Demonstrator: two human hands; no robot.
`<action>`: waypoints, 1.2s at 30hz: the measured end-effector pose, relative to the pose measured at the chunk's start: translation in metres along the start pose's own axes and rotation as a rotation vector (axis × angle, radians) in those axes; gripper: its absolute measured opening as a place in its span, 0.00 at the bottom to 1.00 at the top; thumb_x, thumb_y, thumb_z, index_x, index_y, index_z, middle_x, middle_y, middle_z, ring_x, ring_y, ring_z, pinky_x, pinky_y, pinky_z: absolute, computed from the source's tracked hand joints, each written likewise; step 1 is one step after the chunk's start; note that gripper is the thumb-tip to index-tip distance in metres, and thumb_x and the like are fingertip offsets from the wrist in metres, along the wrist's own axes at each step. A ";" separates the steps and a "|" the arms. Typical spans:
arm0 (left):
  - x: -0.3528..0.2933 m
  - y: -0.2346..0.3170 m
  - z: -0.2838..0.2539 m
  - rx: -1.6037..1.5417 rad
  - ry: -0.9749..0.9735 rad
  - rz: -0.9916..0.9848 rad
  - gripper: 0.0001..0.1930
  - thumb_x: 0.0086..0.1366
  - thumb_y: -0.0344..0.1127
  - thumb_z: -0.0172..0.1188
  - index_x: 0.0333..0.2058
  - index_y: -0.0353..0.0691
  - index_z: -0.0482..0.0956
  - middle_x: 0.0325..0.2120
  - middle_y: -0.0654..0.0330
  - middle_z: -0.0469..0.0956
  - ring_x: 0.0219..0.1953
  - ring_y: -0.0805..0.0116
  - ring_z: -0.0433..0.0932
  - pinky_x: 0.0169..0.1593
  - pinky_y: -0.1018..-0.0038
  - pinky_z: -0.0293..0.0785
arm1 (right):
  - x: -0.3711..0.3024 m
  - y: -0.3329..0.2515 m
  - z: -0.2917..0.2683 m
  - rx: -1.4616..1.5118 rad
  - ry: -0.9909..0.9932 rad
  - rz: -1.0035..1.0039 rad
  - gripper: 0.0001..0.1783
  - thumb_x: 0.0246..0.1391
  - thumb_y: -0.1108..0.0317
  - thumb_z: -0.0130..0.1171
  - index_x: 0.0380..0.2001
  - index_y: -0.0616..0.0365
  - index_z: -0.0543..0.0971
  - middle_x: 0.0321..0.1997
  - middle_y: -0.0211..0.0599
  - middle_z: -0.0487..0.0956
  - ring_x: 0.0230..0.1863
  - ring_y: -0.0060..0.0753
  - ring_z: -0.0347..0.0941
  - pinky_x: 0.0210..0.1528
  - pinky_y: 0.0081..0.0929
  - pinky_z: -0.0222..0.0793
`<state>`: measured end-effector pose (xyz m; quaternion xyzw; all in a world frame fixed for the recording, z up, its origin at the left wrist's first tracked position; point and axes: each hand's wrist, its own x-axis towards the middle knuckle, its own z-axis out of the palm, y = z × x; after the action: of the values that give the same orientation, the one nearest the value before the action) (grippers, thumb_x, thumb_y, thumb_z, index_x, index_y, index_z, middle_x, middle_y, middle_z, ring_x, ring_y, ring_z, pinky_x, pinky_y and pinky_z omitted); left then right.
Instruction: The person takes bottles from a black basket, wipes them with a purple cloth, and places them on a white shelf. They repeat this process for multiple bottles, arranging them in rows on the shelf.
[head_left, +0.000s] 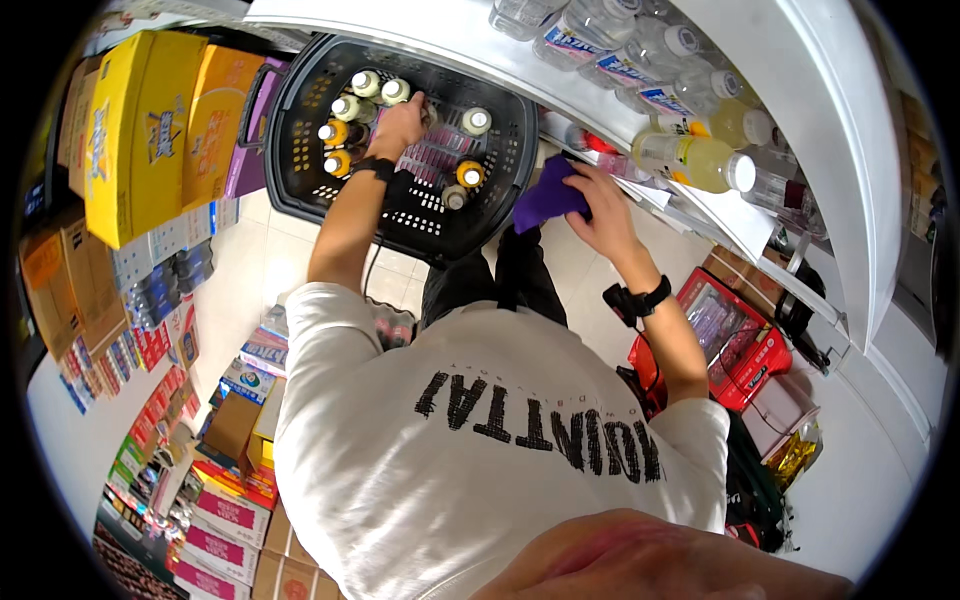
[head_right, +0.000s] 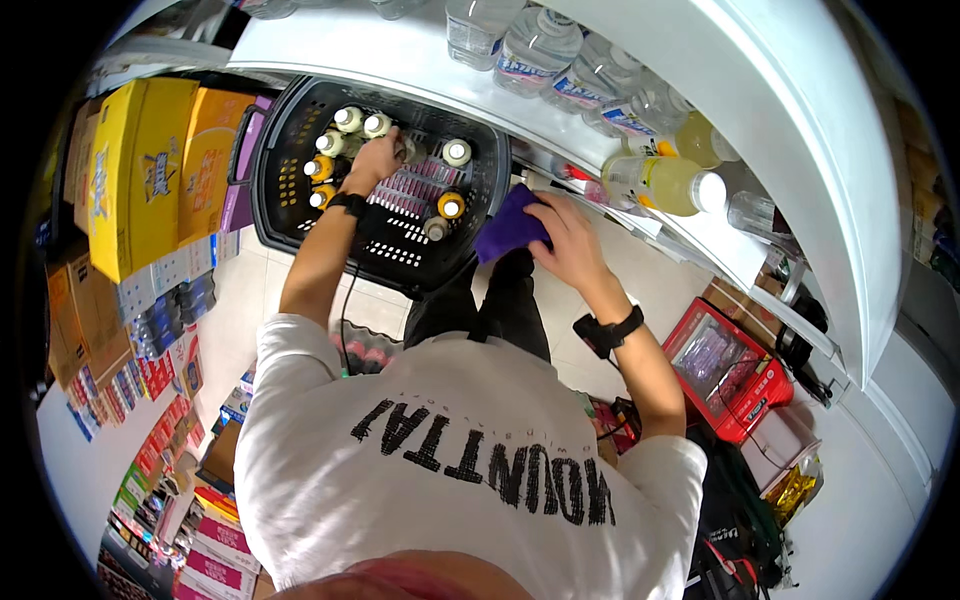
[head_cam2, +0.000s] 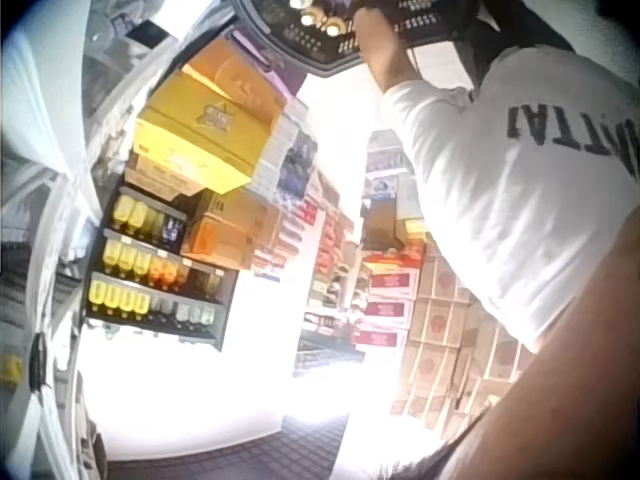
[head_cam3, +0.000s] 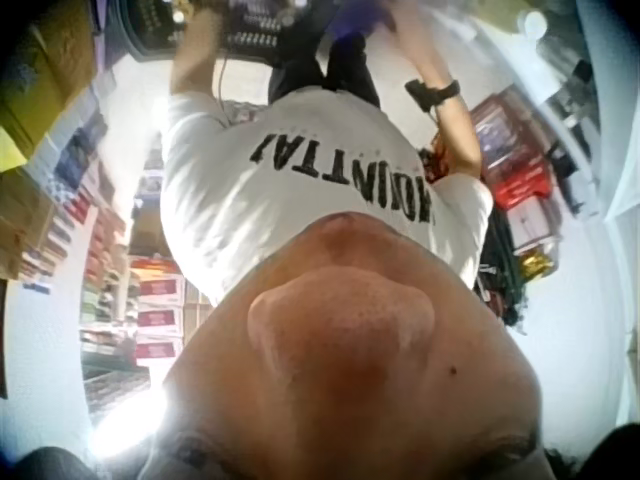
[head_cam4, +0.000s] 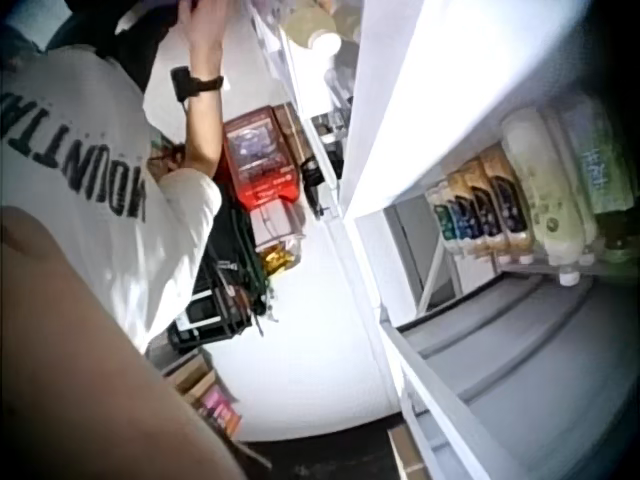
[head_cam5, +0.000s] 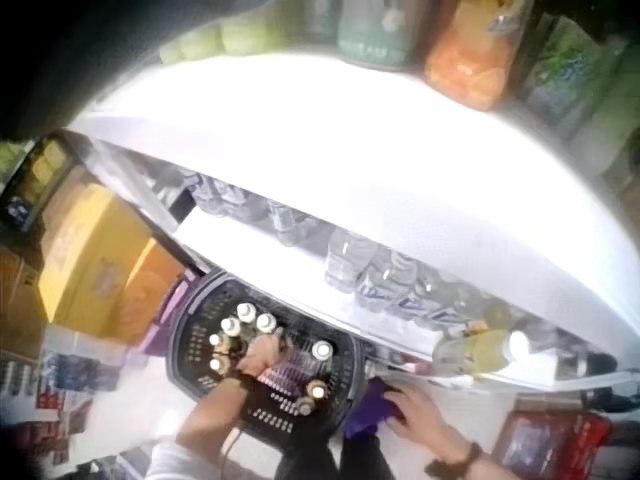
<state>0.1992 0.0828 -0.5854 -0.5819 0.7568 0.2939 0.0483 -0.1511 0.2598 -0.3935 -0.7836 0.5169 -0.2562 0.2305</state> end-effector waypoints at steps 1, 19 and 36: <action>-0.019 0.008 -0.024 -0.016 0.017 0.058 0.18 0.66 0.41 0.58 0.51 0.41 0.72 0.37 0.41 0.84 0.43 0.38 0.82 0.47 0.48 0.78 | 0.008 -0.001 -0.003 -0.007 0.006 -0.048 0.27 0.43 0.74 0.66 0.51 0.57 0.78 0.60 0.47 0.76 0.56 0.56 0.75 0.58 0.45 0.73; -0.315 0.359 -0.412 -0.222 0.626 0.725 0.10 0.76 0.37 0.58 0.43 0.35 0.76 0.32 0.70 0.77 0.35 0.84 0.73 0.37 0.85 0.68 | 0.075 -0.194 -0.224 0.437 0.641 -0.757 0.39 0.40 0.83 0.70 0.60 0.48 0.81 0.68 0.54 0.69 0.61 0.50 0.75 0.62 0.35 0.74; -0.242 0.561 -0.442 -0.167 0.825 1.027 0.22 0.67 0.52 0.66 0.34 0.33 0.79 0.22 0.61 0.78 0.21 0.75 0.76 0.23 0.72 0.72 | -0.037 -0.115 -0.310 -0.440 1.052 -0.424 0.33 0.38 0.82 0.64 0.51 0.46 0.88 0.67 0.54 0.74 0.60 0.57 0.76 0.61 0.45 0.76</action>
<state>-0.1150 0.1520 0.0966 -0.2137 0.8691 0.0902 -0.4369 -0.2821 0.3059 -0.0915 -0.6671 0.4352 -0.5363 -0.2793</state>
